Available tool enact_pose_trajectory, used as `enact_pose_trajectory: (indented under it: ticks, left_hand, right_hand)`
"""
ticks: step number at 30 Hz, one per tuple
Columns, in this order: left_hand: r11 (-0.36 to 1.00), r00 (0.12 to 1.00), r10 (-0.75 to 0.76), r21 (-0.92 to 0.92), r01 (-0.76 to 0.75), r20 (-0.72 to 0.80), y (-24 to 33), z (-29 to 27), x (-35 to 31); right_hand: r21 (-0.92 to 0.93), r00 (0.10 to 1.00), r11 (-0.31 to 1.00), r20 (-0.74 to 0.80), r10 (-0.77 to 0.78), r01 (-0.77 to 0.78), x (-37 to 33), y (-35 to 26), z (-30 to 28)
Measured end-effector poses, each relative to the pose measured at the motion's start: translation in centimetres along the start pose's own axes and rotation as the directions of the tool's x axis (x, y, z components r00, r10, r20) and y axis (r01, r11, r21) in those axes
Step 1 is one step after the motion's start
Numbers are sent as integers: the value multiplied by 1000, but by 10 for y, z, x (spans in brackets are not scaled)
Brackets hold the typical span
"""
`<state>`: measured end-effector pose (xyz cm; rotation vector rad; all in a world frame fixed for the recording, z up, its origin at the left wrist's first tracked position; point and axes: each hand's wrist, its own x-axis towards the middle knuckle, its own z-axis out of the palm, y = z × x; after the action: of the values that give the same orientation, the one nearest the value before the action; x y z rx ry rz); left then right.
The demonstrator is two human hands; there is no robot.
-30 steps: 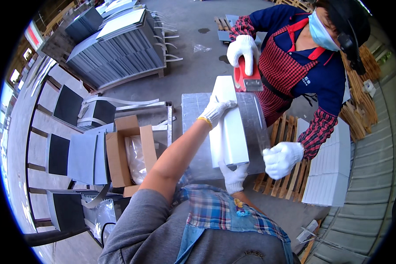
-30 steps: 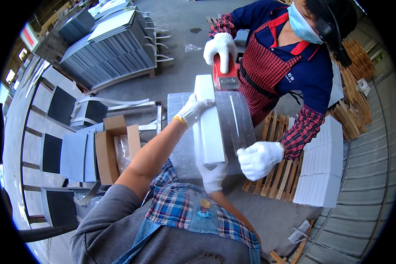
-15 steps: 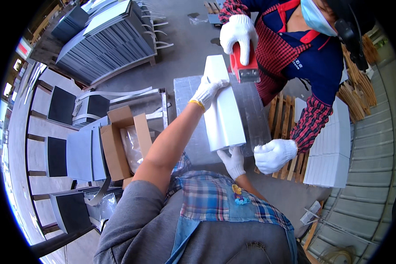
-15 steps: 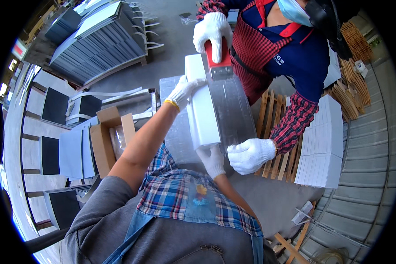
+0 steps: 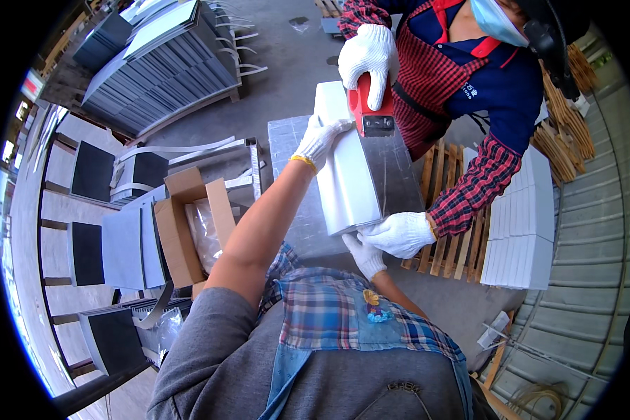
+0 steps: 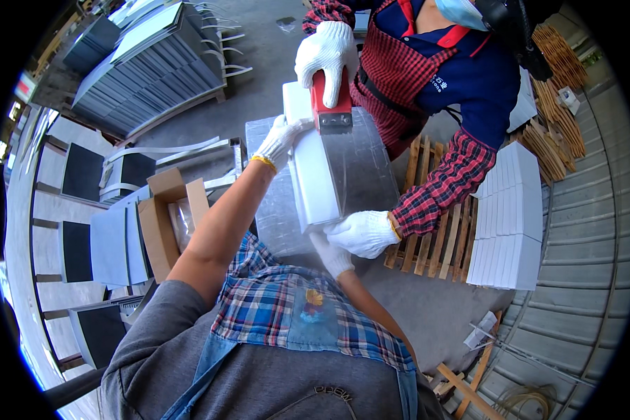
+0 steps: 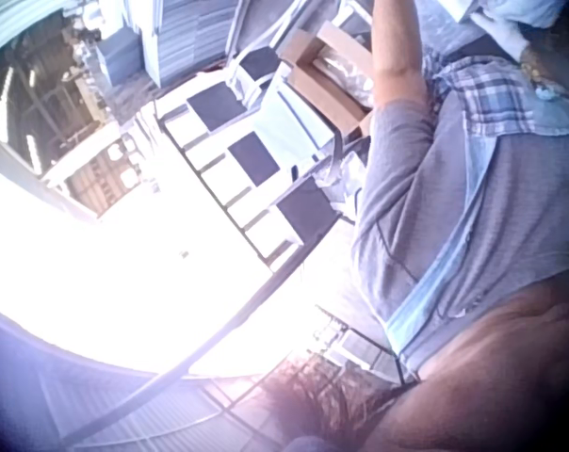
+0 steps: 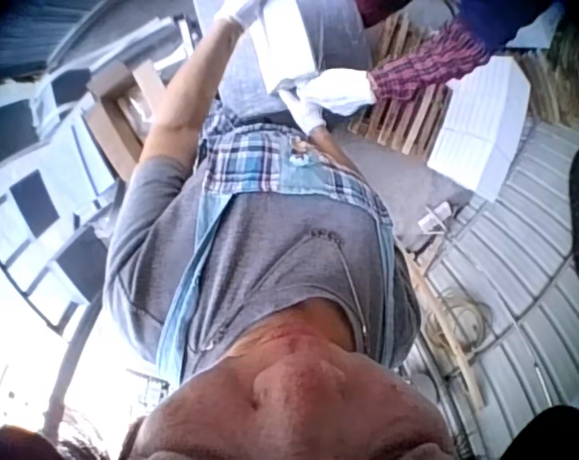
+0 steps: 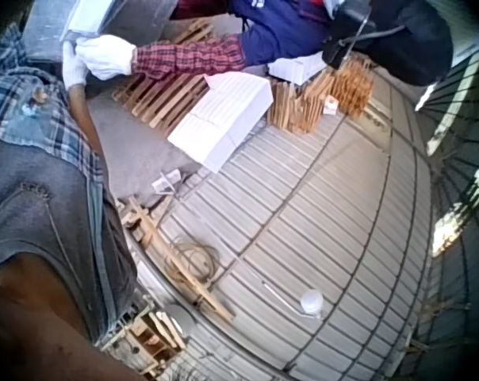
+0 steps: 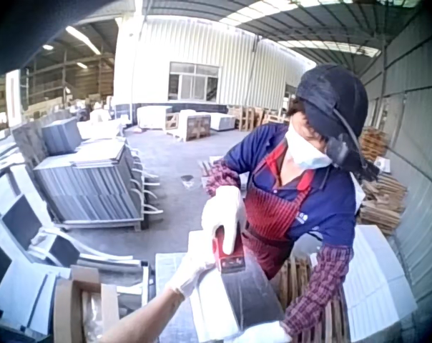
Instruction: The person wraps rectangular tiles in plastic film and places them into a cardboard box. A coworker assists by handing over tiles and applying tape to the wrapped items. The packed tiles are then stacked on a wooden pallet.
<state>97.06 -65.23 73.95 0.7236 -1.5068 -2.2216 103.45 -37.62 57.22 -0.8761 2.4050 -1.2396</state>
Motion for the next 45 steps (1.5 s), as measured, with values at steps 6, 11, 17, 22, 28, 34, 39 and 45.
enact_pose_trajectory:
  ticks: [6, 11, 17, 22, 28, 34, 39, 45]
  left_hand:
    - [1000, 1000, -10, 13, 10, -30, 1, 5, -5]
    - [999, 1000, 18, 35, -18, 22, -9, 2, 4]
    - [995, 999, -4, 98, 9, -48, -14, 5, 4]
    - [990, 997, 82, -113, -81, 3, -35, -7, 25]
    - [996, 994, 76, -50, -72, 77, -23, 5, 9]
    - [938, 963, 267, -219, -268, -34, -25, 9, -15]
    - [917, 961, 125, -341, -206, -245, -66, 8, -73]
    - [33, 530, 570, 627, -779, 628, 12, 31, -111]
  right_hand:
    - [171, 983, 969, 75, 169, -180, -9, 32, 8]
    - [442, 958, 852, 77, 276, -281, -23, -53, -41]
    - [407, 987, 913, -150, 62, 5, -15, -97, -66]
    - [95, 911, 963, -358, -203, 252, 20, -136, -66]
    - [218, 941, 970, -337, -27, 106, 25, -143, -58]
    - [118, 930, 988, -365, -47, 96, 24, -149, -59]
    - [152, 933, 981, -354, -60, 121, 21, -152, -66]
    - [117, 920, 986, -387, -62, 116, 21, -156, -66]
